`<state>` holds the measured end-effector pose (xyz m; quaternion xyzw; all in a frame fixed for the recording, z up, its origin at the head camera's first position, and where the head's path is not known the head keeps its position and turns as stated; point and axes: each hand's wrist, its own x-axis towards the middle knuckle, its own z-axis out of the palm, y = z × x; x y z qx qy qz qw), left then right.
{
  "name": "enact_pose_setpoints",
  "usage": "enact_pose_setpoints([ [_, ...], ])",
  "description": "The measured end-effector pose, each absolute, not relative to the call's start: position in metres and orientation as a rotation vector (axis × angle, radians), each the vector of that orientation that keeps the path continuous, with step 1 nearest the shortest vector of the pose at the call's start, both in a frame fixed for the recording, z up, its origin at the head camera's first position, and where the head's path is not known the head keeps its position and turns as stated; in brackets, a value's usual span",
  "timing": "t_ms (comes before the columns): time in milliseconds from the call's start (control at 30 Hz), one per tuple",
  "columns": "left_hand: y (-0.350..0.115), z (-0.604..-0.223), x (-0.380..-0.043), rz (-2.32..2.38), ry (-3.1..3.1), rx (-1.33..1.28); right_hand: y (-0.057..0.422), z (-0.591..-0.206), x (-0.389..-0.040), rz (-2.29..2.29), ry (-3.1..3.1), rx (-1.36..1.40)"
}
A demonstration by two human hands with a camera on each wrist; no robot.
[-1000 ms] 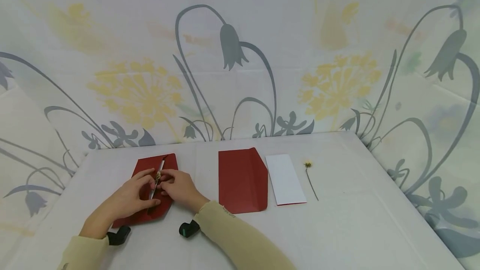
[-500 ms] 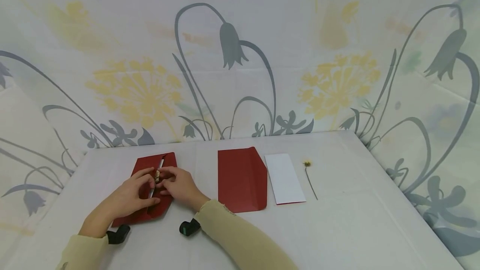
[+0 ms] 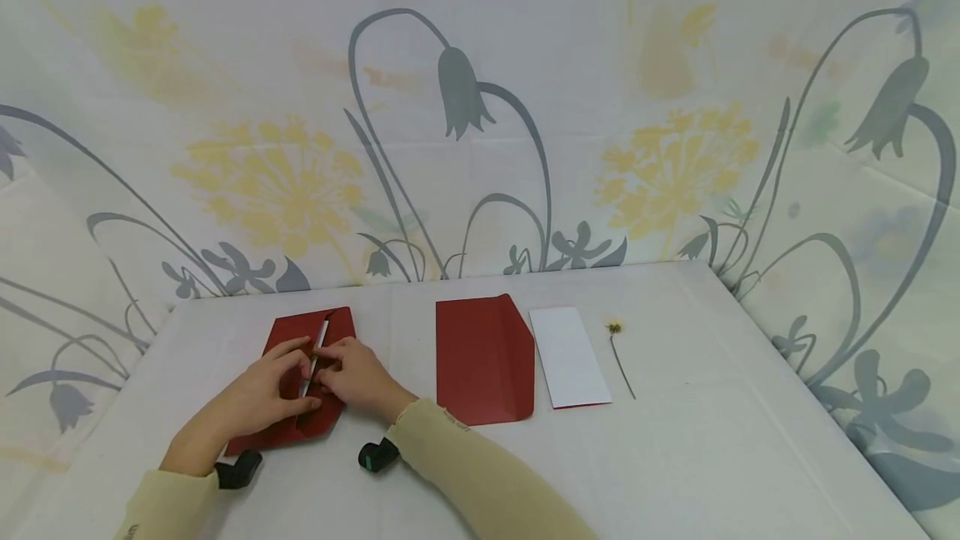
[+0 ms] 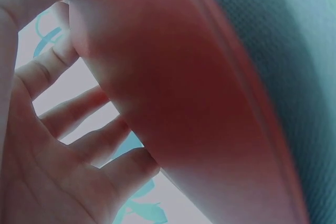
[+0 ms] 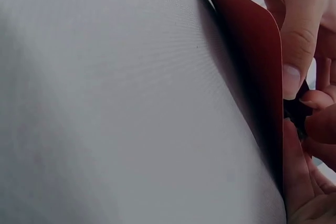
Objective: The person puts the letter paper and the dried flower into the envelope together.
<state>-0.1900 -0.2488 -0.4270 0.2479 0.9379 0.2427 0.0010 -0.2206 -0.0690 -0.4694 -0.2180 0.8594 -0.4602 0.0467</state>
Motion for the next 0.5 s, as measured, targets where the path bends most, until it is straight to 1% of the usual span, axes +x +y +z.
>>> enact_pose_setpoints([
  [67, -0.2488, -0.4270, -0.1902, 0.762, 2.941, 0.776, -0.0687, -0.4692, -0.2216, -1.422, 2.576, -0.662],
  [300, -0.2488, -0.4268, -0.1900, 0.764, 2.928, 0.755, -0.0666, -0.4708, -0.2203, -1.814, 2.113, -0.465],
  [500, -0.2499, -0.4285, -0.1916, 0.755, 2.923, 0.772, -0.0657, -0.4699, -0.2229, -1.805, 2.062, -0.474],
])
